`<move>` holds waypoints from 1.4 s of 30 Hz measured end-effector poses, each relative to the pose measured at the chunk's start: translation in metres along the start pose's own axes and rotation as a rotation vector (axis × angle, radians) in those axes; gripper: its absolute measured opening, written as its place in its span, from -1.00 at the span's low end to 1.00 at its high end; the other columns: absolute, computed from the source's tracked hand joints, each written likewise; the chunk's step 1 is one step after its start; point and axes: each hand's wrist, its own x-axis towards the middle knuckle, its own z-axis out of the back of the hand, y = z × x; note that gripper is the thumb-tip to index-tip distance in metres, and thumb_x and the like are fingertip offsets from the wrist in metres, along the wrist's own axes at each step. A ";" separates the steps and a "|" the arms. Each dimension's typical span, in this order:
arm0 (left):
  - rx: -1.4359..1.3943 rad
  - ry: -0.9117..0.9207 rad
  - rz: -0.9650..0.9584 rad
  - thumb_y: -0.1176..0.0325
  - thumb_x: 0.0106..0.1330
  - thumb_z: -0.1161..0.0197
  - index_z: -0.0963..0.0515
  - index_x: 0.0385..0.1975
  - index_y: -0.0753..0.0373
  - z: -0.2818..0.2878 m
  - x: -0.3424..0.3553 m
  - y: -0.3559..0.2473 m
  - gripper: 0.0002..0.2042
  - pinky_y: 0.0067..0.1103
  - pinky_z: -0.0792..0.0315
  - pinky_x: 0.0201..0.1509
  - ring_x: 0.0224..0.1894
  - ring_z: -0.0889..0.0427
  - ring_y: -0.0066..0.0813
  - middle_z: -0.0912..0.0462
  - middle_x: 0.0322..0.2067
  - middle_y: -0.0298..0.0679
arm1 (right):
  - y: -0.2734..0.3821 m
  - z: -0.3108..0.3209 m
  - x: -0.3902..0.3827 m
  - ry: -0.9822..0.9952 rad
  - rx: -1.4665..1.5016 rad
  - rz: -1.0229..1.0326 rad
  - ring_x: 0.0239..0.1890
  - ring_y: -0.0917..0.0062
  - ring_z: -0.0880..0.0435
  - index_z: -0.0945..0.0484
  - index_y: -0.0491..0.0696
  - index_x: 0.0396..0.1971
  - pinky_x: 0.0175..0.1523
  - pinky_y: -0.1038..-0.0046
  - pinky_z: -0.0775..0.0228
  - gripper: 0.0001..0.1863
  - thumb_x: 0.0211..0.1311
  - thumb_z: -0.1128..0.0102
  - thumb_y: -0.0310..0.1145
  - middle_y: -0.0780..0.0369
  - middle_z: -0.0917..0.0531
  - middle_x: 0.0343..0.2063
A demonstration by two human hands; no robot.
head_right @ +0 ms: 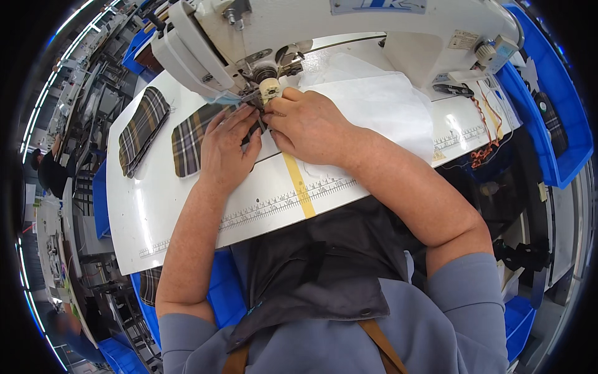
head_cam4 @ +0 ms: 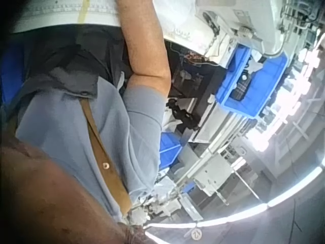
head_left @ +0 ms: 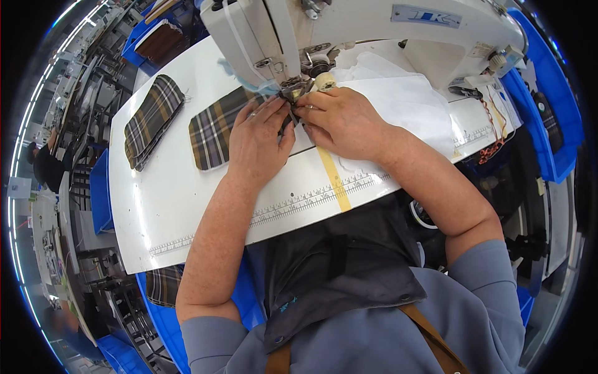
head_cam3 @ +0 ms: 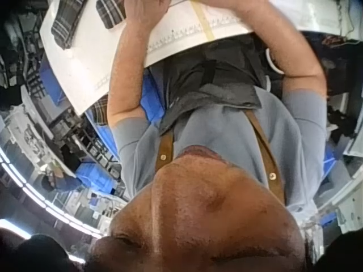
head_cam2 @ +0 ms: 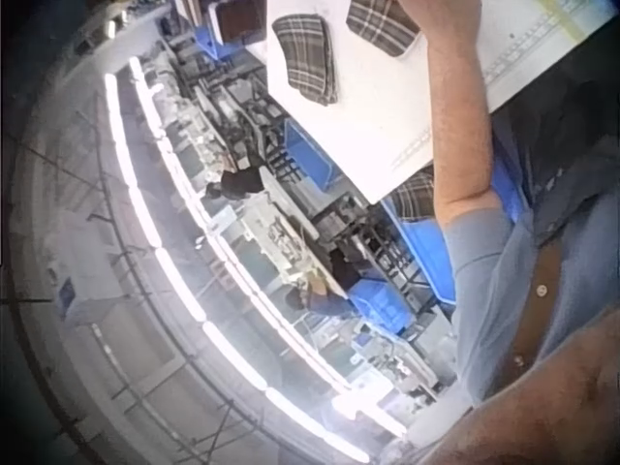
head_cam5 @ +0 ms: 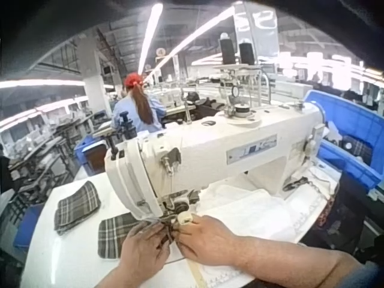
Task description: Using an industrial sewing machine to stitch plaid fabric components, likely for garment pockets.
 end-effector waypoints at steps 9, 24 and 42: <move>-0.103 -0.033 0.012 0.37 0.35 -0.27 -0.66 0.05 0.37 -0.004 0.003 0.000 -0.67 -0.29 -0.44 0.35 0.23 -0.61 -0.06 -0.65 0.15 -0.01 | 0.001 0.008 0.000 0.022 -0.013 -0.032 -0.14 0.35 -0.65 -0.74 -0.07 -0.17 -0.05 0.31 -0.55 -0.75 0.16 -0.31 -0.33 0.26 -0.69 -0.14; 0.148 0.232 0.243 -0.17 0.49 -0.07 -0.39 0.43 0.17 0.002 0.000 -0.002 -0.33 0.21 0.14 0.55 0.58 -0.11 -0.01 -0.27 0.49 0.00 | 0.014 0.109 -0.035 0.338 0.039 -0.213 0.29 0.15 -0.53 -0.61 -0.04 0.18 0.36 0.13 -0.35 -0.44 0.30 -0.32 -0.02 0.08 -0.61 0.23; 0.108 0.261 0.231 -0.04 0.10 -0.51 -0.32 0.48 0.15 0.107 -0.153 -0.028 -0.09 -0.01 -0.29 0.44 0.44 -0.38 -0.06 -0.28 0.48 -0.01 | 0.036 0.066 -0.036 0.098 -0.116 -0.280 0.34 0.15 -0.47 -0.52 -0.06 0.25 0.49 -0.05 -0.13 -0.51 0.37 -0.26 -0.26 0.10 -0.53 0.30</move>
